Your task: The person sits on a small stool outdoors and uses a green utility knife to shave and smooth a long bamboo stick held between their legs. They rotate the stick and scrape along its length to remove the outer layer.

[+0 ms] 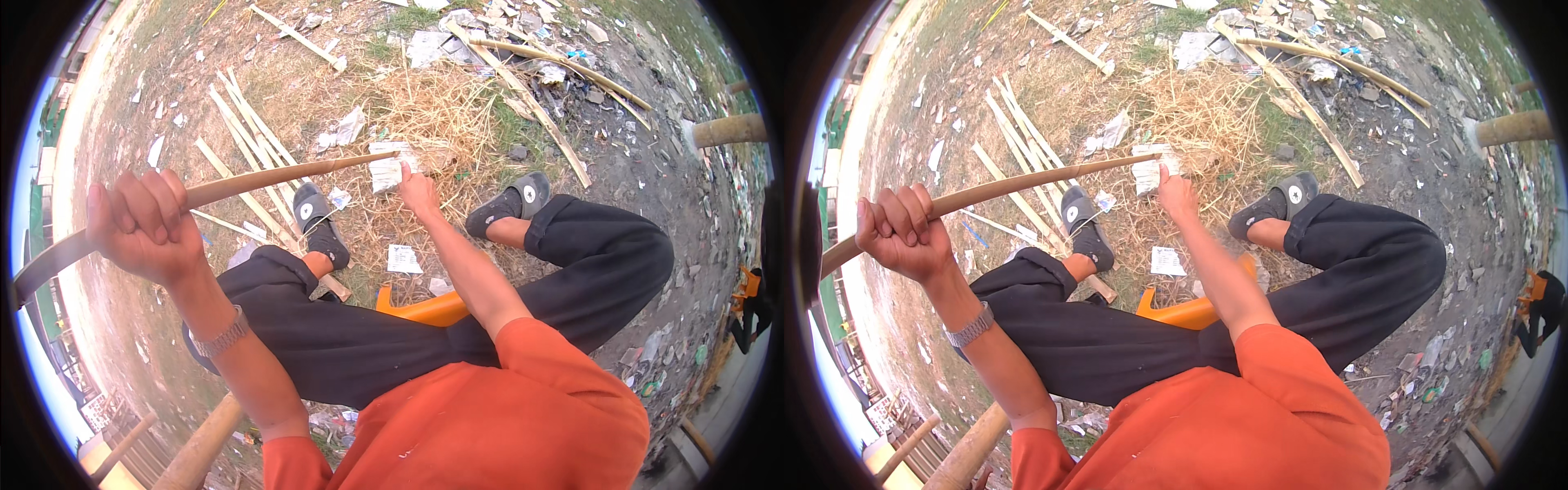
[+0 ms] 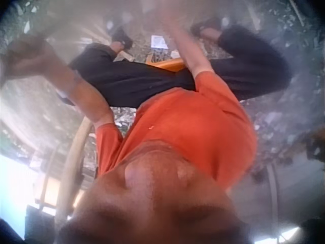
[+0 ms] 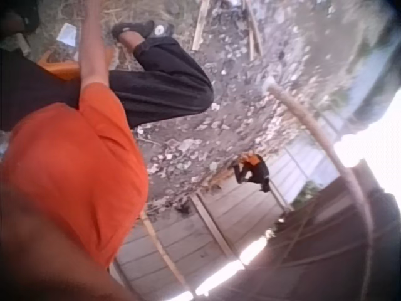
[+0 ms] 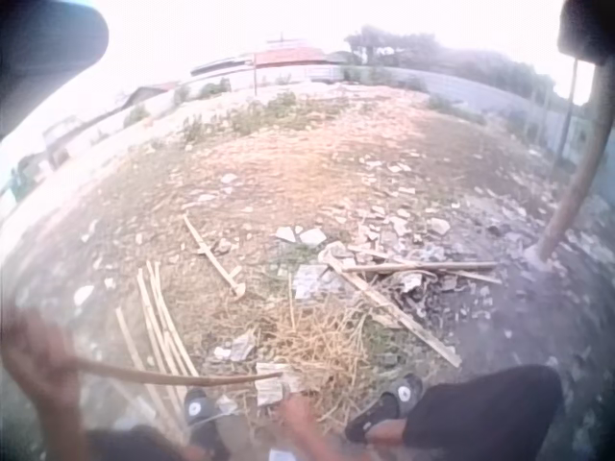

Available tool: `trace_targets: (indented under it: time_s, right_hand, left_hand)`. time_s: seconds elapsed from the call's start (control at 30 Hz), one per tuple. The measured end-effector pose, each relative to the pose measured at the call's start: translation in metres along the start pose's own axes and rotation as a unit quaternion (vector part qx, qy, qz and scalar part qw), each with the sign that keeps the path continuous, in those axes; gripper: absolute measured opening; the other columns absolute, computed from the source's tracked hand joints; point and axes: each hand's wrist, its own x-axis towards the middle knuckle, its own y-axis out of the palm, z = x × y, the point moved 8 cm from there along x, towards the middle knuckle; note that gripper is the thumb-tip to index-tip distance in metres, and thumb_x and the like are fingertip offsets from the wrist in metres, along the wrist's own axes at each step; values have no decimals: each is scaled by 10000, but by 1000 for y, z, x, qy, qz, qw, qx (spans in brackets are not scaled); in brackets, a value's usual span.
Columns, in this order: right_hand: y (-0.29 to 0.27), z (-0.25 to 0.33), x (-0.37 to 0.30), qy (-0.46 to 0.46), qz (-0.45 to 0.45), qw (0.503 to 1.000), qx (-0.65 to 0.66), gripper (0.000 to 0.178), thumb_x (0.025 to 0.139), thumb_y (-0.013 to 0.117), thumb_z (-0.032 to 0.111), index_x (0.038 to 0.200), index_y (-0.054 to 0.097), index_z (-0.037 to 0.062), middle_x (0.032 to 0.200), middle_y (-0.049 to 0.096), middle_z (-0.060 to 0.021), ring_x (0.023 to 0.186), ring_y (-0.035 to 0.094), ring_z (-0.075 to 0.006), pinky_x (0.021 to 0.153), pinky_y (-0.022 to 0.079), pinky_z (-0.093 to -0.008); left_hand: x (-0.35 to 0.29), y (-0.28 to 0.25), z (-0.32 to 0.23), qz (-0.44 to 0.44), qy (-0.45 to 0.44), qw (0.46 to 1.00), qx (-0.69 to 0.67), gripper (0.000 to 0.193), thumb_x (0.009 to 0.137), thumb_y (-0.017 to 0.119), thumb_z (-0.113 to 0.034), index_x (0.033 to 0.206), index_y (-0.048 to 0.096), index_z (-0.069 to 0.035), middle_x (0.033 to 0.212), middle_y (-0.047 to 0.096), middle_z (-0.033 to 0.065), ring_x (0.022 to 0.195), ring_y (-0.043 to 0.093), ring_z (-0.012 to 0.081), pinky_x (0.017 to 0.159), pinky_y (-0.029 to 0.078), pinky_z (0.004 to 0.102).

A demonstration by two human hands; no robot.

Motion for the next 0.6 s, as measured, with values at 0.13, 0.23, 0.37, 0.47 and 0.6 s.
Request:
trace_targets:
  time_s: [0.13,0.23,0.37,0.47,0.6]
  right_hand:
    - [-1,-11,19,17,-8,999,-41,714,958,265,552,1060,649,-41,1064,607,-325,1043,583,-445,919,447,-497]
    - [5,-19,25,6,-34,997,-71,692,962,265,543,1100,633,-27,1059,614,-310,1047,586,-434,930,443,-488]
    - [6,-25,28,-19,-39,990,-135,676,969,269,534,1031,665,-10,1012,641,-280,993,615,-421,883,469,-493]
    - [-12,-25,28,-41,-41,978,-199,688,966,280,547,928,700,3,927,664,-258,897,650,-412,801,507,-494]
    - [-39,-39,16,-13,-46,986,-162,705,953,290,571,951,696,-5,943,656,-280,952,629,-428,846,485,-503]
  left_hand:
    - [0,-1,1,1,-1,1000,7,447,948,393,-239,527,257,-181,418,228,-28,327,191,83,392,237,248]
    - [3,3,0,18,-5,1000,-5,448,950,387,-241,527,254,-178,419,227,-24,329,183,84,390,235,252]
    - [2,1,1,10,0,1000,1,449,950,391,-238,527,253,-176,417,231,-21,327,190,85,390,234,252]
    - [4,-9,0,-20,3,1000,19,450,946,407,-230,529,247,-178,416,234,-20,327,201,85,392,237,250]
    - [5,-19,-4,-59,23,997,44,439,938,437,-217,547,241,-178,418,233,-19,335,212,84,398,244,252]
